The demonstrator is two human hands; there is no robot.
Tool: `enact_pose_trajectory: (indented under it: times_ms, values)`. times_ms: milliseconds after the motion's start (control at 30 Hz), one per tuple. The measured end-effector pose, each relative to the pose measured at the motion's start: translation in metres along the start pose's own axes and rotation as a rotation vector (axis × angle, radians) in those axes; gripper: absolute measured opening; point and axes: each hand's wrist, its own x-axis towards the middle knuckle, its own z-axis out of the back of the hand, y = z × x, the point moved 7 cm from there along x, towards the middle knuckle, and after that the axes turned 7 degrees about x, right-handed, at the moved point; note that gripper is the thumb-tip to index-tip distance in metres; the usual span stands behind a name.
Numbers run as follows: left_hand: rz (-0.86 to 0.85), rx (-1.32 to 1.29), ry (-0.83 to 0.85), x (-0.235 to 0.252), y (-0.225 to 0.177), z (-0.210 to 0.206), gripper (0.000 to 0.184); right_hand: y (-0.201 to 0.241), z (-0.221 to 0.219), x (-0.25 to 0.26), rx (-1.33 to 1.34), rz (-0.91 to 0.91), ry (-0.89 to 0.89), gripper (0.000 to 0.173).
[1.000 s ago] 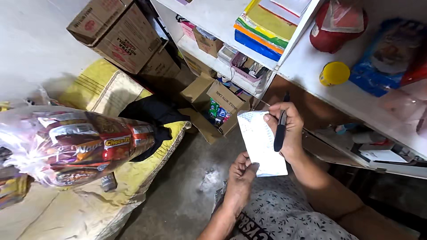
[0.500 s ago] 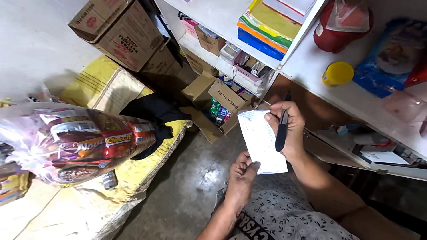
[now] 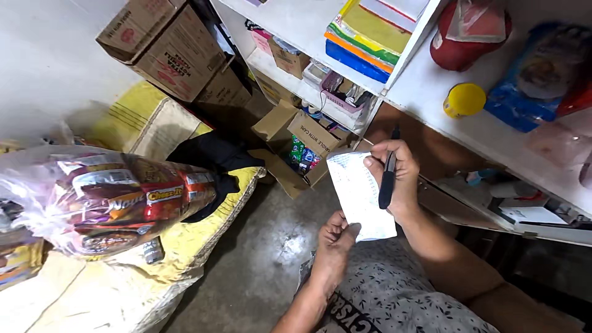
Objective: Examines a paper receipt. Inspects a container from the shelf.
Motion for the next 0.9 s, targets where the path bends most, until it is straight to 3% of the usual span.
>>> enact_pose_trajectory:
  times_ms: [900]
  values:
    - [0.066, 0.016, -0.021, 0.001, 0.011, -0.011, 0.016, 0.001, 0.018, -0.007, -0.004, -0.004, -0.039, 0.023]
